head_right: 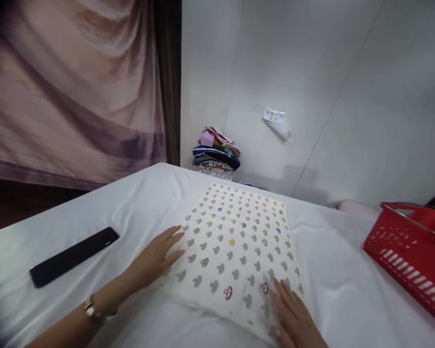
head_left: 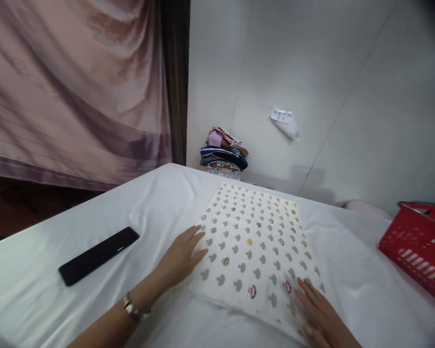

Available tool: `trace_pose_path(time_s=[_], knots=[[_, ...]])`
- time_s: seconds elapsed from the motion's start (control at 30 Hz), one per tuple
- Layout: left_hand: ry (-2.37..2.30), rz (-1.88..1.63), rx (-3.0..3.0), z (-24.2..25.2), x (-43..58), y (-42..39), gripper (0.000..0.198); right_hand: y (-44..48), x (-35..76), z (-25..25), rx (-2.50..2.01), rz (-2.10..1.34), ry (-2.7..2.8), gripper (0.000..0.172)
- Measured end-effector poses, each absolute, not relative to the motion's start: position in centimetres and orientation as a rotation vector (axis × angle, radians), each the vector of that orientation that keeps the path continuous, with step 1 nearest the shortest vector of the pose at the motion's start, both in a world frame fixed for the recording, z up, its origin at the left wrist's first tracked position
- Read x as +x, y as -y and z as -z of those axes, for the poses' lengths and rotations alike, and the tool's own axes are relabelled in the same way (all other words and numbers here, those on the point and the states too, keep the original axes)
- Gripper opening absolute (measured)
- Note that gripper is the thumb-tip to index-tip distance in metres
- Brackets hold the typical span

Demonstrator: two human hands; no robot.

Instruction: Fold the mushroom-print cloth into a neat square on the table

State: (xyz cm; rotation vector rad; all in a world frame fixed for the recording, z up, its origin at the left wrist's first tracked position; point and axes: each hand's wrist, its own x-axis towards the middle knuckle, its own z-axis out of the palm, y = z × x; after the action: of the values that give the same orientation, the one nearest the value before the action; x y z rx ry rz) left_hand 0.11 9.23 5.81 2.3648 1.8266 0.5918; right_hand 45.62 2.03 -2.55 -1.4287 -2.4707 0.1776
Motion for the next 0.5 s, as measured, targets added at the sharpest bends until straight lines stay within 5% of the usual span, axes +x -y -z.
trace_pose_path(time_s=[0.33, 0.5], knots=[[-1.872, -0.313, 2.446, 0.2, -1.9, -11.8, 0.062, -1.2, 44.5, -2.2, -1.563, -0.747, 2.424, 0.054], [-1.801, -0.256, 2.619, 0.4, -1.3, -13.4, 0.04, -6.0, 43.8, -5.0, -1.827, -0.682, 2.138, 0.057]])
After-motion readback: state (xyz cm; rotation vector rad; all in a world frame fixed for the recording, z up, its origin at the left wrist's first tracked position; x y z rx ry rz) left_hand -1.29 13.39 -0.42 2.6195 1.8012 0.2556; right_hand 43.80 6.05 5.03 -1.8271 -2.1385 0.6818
